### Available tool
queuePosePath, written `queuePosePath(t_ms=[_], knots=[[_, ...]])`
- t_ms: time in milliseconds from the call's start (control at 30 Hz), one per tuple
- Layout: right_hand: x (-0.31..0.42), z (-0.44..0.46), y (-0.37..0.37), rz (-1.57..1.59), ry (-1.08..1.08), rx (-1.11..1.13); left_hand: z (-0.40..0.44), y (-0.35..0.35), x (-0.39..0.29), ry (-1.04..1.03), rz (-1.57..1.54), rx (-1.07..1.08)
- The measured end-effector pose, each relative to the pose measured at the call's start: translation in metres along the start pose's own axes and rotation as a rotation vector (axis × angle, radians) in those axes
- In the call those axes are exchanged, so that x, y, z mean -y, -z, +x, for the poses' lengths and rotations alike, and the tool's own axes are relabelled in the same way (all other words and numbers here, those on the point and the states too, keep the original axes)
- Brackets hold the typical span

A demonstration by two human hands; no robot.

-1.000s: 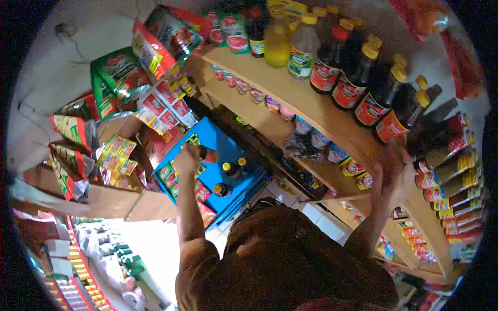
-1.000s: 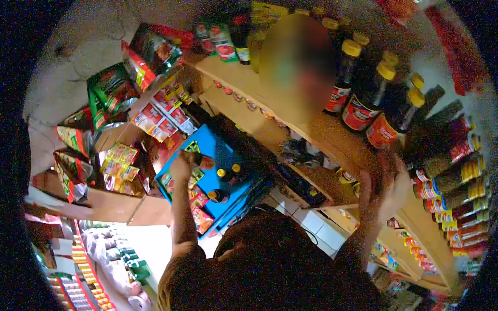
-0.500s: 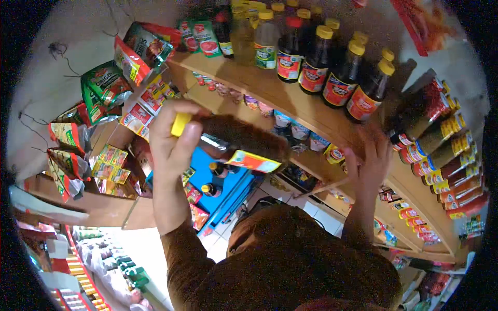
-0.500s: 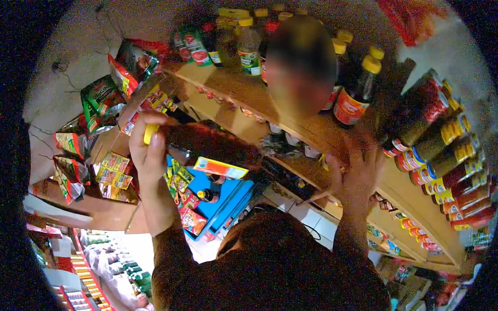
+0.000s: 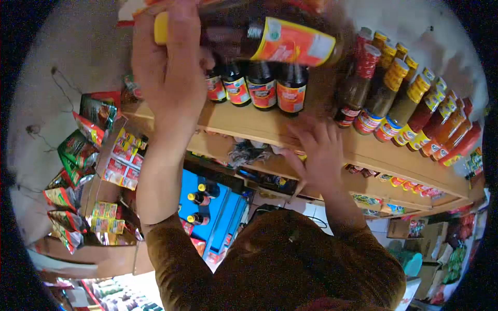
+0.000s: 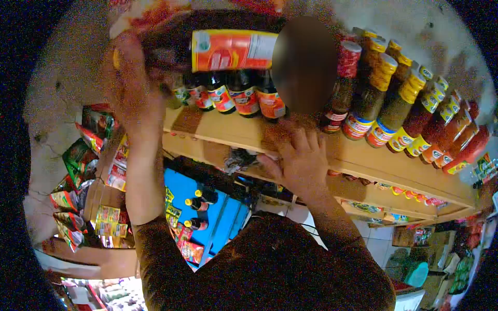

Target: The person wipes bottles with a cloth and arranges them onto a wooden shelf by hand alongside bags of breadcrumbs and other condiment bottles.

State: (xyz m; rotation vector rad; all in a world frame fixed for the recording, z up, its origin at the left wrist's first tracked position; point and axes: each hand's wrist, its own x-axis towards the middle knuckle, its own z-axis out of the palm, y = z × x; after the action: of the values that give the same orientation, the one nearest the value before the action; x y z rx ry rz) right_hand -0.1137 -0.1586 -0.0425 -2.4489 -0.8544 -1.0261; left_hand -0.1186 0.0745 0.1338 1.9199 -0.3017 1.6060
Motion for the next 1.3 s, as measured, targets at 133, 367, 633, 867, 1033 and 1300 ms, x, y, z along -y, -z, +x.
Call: queuePosePath(t_ms=[133,367,633,867,1033,1300], knots=[[-0.001,-0.001,0.004,0.051,-0.014,0.070,0.019,-0.037,0.027,-0.283,0.241,-0.062],[-0.003,0.006,0.008,0.092,0.013,0.066,0.044,-0.104,-0.009,-0.400,-0.066,0.260],[-0.004,0.005,0.009,0.141,-0.019,0.097,0.071,-0.172,-0.002,-0.314,0.260,0.681],[-0.007,0.010,0.010,0.222,-0.020,0.022,0.078,-0.264,0.083,-0.446,0.451,1.030],[-0.007,0.008,0.008,0.244,-0.049,-0.010,0.082,-0.266,0.095,-0.379,0.469,1.131],[-0.006,0.011,0.006,0.176,-0.048,0.014,0.083,-0.259,0.097,-0.336,0.443,1.170]])
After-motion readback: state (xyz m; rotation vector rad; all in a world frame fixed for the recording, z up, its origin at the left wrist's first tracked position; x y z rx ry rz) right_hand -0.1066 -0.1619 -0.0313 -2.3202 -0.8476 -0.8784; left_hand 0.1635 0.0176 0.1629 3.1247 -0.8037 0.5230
